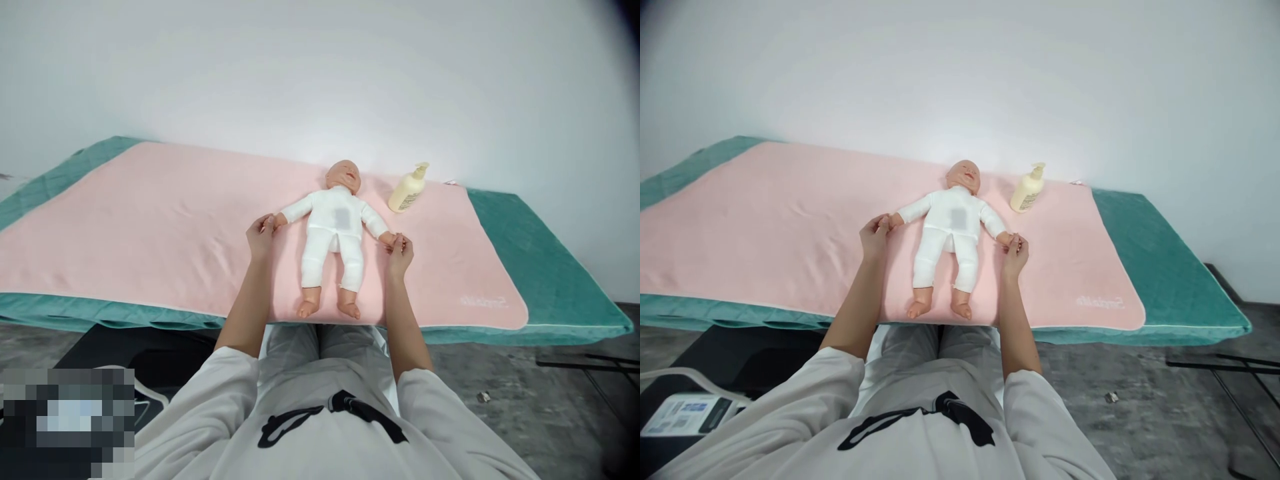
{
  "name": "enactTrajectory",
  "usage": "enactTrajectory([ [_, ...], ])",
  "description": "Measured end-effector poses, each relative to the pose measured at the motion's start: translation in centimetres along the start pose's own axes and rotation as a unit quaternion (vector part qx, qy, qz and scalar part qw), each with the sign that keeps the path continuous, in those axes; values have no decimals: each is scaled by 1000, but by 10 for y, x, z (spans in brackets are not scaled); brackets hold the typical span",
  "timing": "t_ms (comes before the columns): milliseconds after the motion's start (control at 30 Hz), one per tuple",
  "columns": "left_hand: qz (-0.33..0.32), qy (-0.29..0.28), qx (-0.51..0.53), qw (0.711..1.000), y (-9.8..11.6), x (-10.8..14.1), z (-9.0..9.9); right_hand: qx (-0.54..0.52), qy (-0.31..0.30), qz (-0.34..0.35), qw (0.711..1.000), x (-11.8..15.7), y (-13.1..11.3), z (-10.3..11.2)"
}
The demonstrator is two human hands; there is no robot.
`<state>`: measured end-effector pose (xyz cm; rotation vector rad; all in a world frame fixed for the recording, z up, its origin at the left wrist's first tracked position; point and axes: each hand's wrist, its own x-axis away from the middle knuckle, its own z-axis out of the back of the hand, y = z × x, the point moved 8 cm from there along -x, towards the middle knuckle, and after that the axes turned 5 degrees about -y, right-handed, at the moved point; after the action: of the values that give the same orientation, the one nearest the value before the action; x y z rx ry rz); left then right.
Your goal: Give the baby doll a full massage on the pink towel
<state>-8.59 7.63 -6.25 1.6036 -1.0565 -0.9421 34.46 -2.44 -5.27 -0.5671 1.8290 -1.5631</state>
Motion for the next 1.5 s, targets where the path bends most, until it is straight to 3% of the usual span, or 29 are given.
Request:
enactTrajectory([
  [433,0,-27,-10,1000,-4,-2,1,-14,-49,-11,999,5,-5,-3],
  [833,-5,-11,-12,1000,7,6,-3,-34,-27,-16,999,5,-3,-4],
  [1167,-5,-11,-10,1000,-5,-2,2,75,-24,-4,997,4,-5,0],
  [1500,-12,-19,-20,1000,-11,-6,4,9,-60,-23,998,0,7,-3],
])
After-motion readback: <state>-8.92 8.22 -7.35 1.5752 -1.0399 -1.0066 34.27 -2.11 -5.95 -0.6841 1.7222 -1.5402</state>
